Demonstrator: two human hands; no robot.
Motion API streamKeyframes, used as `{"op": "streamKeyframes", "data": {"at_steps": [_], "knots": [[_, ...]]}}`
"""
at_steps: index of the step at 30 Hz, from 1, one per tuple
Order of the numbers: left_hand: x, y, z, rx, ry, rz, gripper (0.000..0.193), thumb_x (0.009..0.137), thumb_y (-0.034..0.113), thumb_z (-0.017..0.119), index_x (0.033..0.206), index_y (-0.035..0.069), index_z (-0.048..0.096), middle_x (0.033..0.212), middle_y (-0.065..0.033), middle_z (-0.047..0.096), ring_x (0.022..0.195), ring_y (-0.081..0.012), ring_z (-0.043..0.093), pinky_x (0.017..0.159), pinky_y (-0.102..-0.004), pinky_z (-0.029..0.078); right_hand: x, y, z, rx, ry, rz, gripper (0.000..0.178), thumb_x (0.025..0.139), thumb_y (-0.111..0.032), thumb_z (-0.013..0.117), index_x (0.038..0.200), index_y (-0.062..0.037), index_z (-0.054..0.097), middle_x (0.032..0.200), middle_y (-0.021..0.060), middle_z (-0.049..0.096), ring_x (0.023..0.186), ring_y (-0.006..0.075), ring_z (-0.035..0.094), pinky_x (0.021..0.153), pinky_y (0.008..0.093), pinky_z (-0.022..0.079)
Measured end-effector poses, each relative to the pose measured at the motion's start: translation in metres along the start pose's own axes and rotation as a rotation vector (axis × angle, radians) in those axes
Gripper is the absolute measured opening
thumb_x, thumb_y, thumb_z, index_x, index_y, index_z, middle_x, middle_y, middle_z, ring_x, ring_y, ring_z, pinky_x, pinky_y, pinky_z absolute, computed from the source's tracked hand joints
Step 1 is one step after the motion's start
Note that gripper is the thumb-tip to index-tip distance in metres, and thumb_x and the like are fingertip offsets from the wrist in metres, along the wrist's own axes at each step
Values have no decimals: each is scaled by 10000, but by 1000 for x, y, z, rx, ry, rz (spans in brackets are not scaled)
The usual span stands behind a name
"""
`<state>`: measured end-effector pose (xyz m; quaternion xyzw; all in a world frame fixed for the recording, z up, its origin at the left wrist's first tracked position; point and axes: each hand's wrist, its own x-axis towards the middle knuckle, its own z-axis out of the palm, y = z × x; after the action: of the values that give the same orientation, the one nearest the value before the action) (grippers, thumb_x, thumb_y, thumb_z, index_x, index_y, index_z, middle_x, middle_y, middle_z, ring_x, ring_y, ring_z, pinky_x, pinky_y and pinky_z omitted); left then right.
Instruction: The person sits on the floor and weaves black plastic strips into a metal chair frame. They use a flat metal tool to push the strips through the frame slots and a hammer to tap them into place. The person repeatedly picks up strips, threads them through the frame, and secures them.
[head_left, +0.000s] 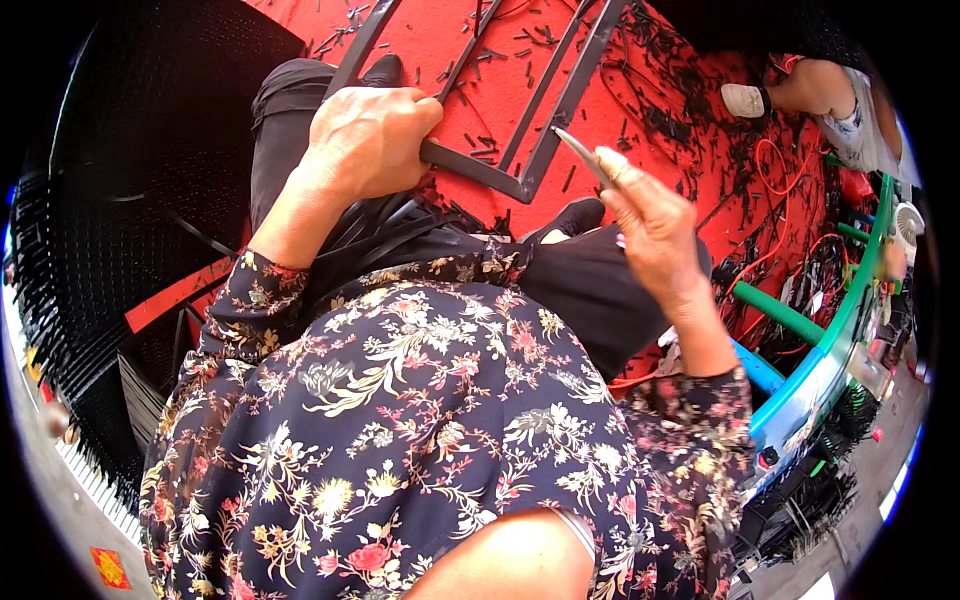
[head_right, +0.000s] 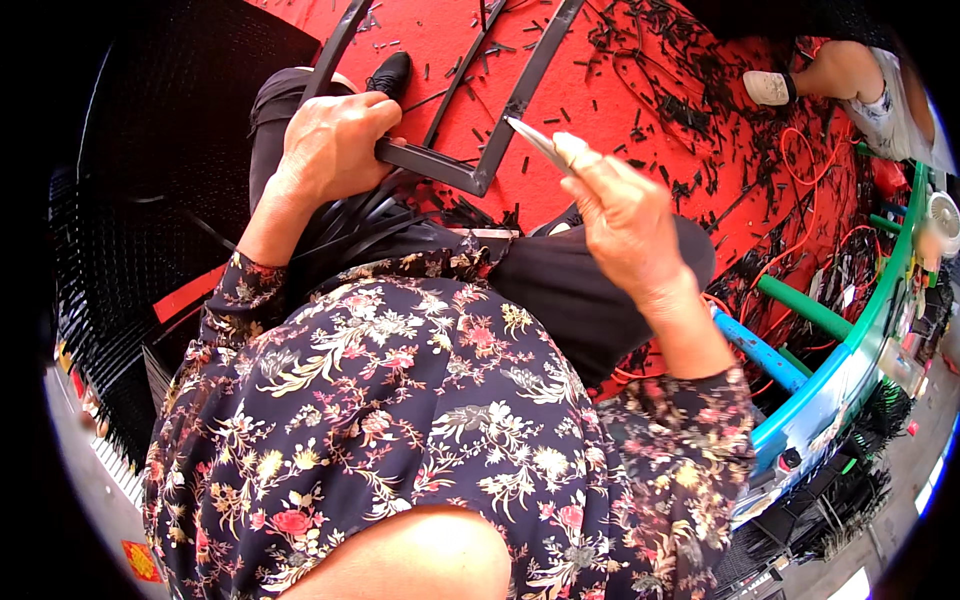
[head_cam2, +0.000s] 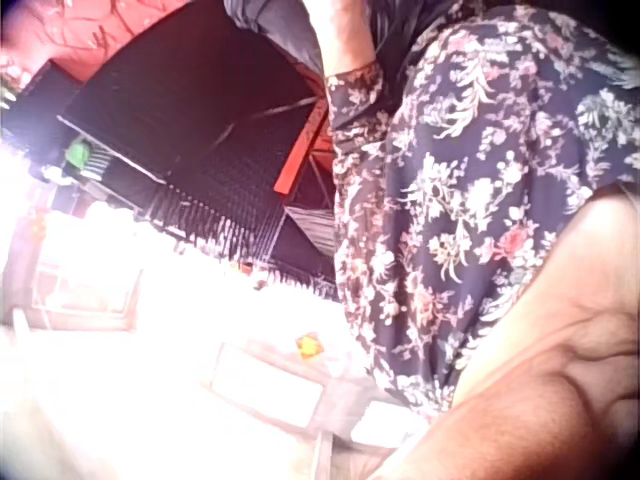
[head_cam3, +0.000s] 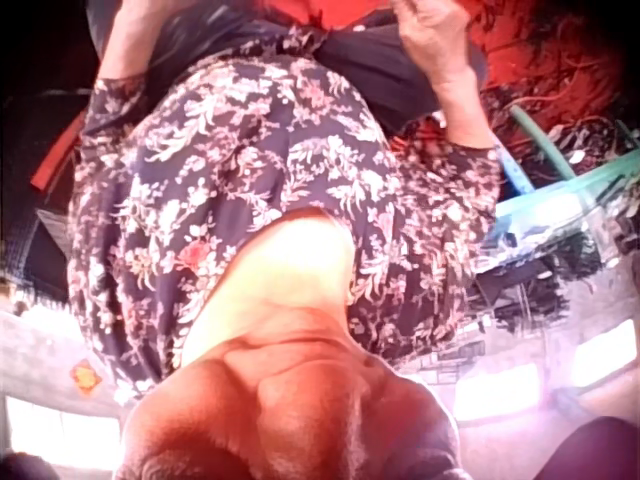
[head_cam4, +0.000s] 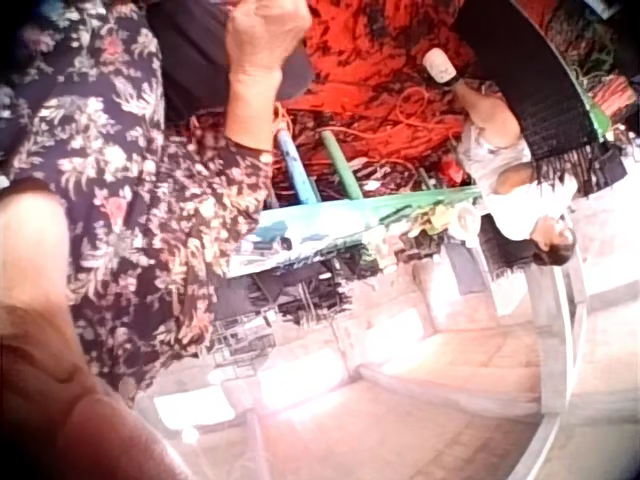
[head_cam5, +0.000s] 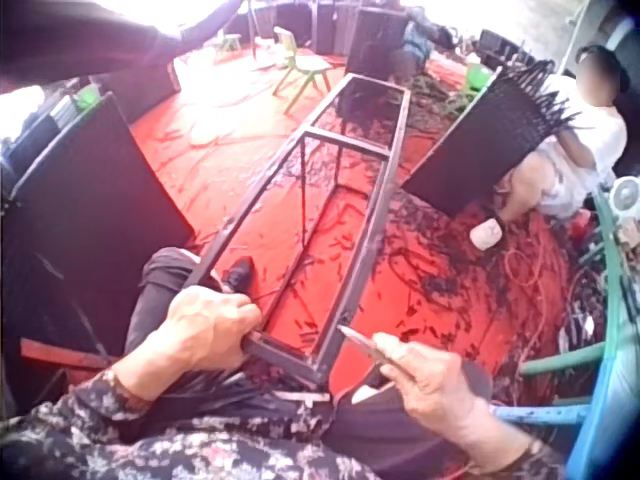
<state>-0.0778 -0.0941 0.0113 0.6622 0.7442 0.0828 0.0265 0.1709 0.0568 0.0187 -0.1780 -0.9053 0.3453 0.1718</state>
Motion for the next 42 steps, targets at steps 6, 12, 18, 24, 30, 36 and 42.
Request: {"op": "streamKeyframes", "data": {"at_steps": [6,12,18,24,30,36,42], "knots": [[0,2,-5,17,19,-34,160,694,206,656,746,73,583,728,-69,592,699,-289,612,601,-390,489,20,14,-11,30,-88,-98,320,836,-53,598,1157,-52,585,958,136,648,840,246,647,689,312,512],[-5,3,-5,-8,21,-22,157,690,198,655,721,71,569,746,-72,597,679,-291,610,594,-386,490,-1,55,43,452,97,-30,305,846,-25,597,1149,7,578,1049,122,653,893,156,636,727,282,506],[-1,8,-13,20,-38,-72,132,695,186,639,747,74,591,780,-68,613,725,-287,626,627,-387,505,32,21,-22,-312,-106,-266,306,823,-158,624,1110,-64,577,843,114,631,666,266,632,546,341,502],[0,5,-15,-1,35,-51,153,697,198,643,740,74,565,756,-63,598,705,-287,617,598,-384,491,18,50,67,233,124,-194,238,929,-246,486,973,-20,550,716,95,552,573,241,540,504,319,424],[-2,5,-9,2,61,-27,176,711,222,645,730,81,541,725,-61,575,665,-291,603,572,-388,482,13,53,78,831,119,106,320,939,-292,494,1026,11,552,616,-38,426,561,38,384,504,212,320],[0,9,-9,3,48,-37,192,720,241,656,742,81,552,725,-58,574,655,-296,603,572,-391,484,-2,17,14,256,152,121,261,907,-177,554,1066,29,575,712,38,543,617,96,498,576,238,421],[2,9,-8,9,50,-31,203,723,254,662,748,79,562,740,-61,584,672,-301,608,588,-399,486,-11,11,4,-7,111,131,237,861,-130,587,1056,6,595,920,170,647,796,281,650,685,328,504]]}}
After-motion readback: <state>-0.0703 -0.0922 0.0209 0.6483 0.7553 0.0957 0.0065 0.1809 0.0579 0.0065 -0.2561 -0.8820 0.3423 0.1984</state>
